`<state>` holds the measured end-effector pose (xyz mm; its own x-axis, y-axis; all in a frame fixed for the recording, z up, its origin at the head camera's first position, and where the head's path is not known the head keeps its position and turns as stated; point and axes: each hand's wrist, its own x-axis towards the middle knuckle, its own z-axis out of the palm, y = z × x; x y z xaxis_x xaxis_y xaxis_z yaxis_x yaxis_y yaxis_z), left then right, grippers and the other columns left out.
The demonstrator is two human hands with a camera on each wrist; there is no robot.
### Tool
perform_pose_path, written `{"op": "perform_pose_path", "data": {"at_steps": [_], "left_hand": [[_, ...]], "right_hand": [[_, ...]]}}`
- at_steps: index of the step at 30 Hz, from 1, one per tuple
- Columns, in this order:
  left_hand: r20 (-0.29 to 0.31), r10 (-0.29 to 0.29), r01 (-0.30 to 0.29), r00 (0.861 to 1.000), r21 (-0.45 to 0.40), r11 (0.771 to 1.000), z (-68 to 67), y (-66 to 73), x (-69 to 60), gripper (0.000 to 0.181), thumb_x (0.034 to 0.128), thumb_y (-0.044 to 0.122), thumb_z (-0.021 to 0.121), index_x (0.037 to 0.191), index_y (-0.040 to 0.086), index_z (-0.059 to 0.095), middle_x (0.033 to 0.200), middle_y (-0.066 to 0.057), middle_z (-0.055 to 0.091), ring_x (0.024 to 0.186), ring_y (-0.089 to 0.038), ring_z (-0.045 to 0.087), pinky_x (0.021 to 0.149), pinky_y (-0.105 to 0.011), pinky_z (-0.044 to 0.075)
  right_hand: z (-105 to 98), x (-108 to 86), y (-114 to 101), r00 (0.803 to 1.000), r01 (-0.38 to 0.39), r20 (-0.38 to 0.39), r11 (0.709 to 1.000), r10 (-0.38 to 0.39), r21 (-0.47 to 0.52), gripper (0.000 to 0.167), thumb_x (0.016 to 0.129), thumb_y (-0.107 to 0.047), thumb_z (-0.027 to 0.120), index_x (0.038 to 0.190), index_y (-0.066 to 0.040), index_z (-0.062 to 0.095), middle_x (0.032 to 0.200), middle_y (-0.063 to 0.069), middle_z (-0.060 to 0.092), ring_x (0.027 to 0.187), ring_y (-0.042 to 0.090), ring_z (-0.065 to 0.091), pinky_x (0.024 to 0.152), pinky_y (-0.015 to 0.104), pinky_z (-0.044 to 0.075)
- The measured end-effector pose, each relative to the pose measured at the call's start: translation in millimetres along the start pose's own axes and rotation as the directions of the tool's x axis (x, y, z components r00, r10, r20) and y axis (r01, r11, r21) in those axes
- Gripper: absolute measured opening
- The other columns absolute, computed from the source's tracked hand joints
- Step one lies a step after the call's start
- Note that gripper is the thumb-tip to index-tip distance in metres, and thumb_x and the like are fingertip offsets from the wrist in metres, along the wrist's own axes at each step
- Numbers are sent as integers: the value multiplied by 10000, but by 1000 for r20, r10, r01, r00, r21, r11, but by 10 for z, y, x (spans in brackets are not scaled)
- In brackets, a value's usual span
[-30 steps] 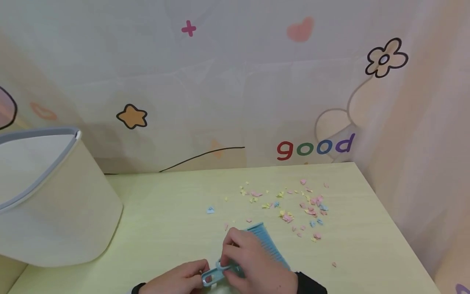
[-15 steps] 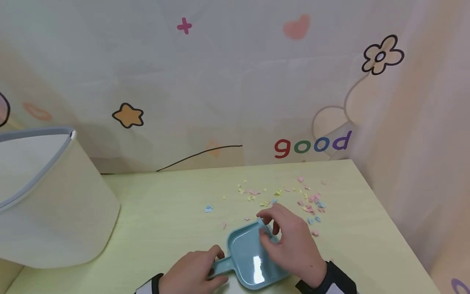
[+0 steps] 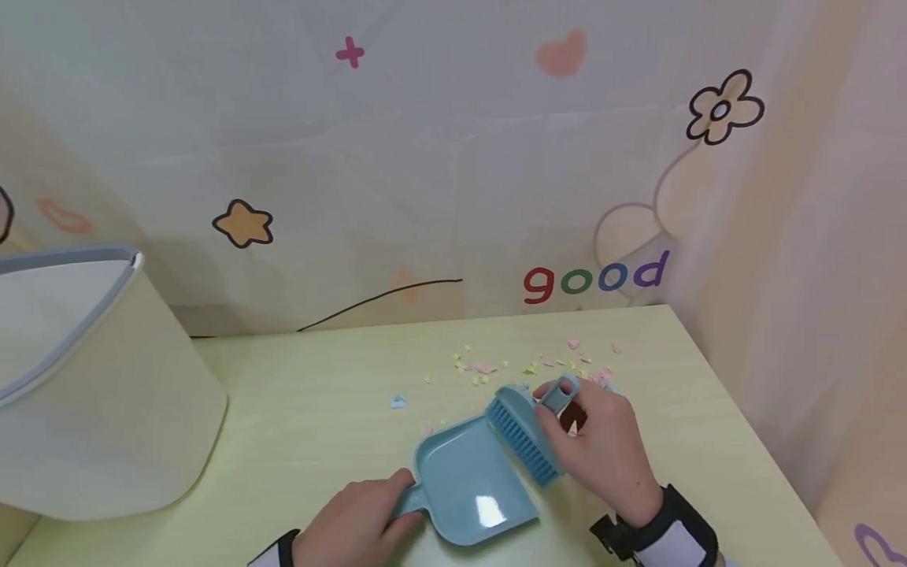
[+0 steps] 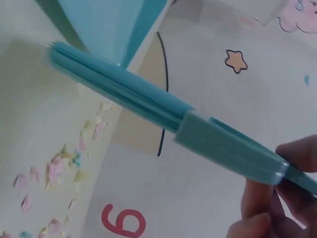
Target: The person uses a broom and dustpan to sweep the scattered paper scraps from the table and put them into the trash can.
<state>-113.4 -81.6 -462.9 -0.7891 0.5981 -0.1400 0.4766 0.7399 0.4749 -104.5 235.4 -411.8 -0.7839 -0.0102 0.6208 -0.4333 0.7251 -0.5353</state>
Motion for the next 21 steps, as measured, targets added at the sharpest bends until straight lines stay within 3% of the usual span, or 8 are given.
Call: {"op": "perform_pose_path", "data": {"at_steps": [5, 9, 15, 21], "left_hand": [[-39, -46, 45, 998, -30, 999, -170, -246, -207, 200, 994, 352, 684, 1024, 193, 567, 692, 136, 405, 608, -18, 412, 571, -230, 352], [-63, -69, 67, 996, -36, 997, -278, -464, -400, 215, 978, 338, 712, 1069, 179, 599, 736, 137, 479, 642, -24, 437, 594, -238, 365], [-99, -140, 139, 985, -14, 990, -399, -741, -634, 225, 952, 326, 743, 1084, 195, 616, 739, 137, 516, 628, -31, 446, 603, -242, 376], [-155, -205, 212, 966, 31, 977, -502, -893, -762, 242, 931, 338, 762, 1090, 221, 623, 736, 141, 523, 624, -30, 438, 602, -245, 373]], "right_hand": [[45, 130, 3, 989, -148, 7, 983, 148, 111, 148, 901, 0, 759, 1004, -103, 727, 857, 27, 734, 579, 47, 539, 536, 206, 437], [240, 210, -1, 970, -235, 101, 954, 219, 184, 82, 953, -42, 720, 1033, -60, 718, 962, 110, 759, 667, 64, 605, 599, 234, 513], [658, 279, -61, 914, -379, 253, 891, 318, 250, 69, 976, -72, 699, 1038, -61, 728, 1021, 116, 763, 860, 143, 694, 746, 251, 555], [1083, 429, -190, 875, -478, 269, 808, 403, 345, 91, 976, -91, 697, 1056, -59, 725, 1061, 124, 748, 946, 212, 706, 797, 289, 563]]}}
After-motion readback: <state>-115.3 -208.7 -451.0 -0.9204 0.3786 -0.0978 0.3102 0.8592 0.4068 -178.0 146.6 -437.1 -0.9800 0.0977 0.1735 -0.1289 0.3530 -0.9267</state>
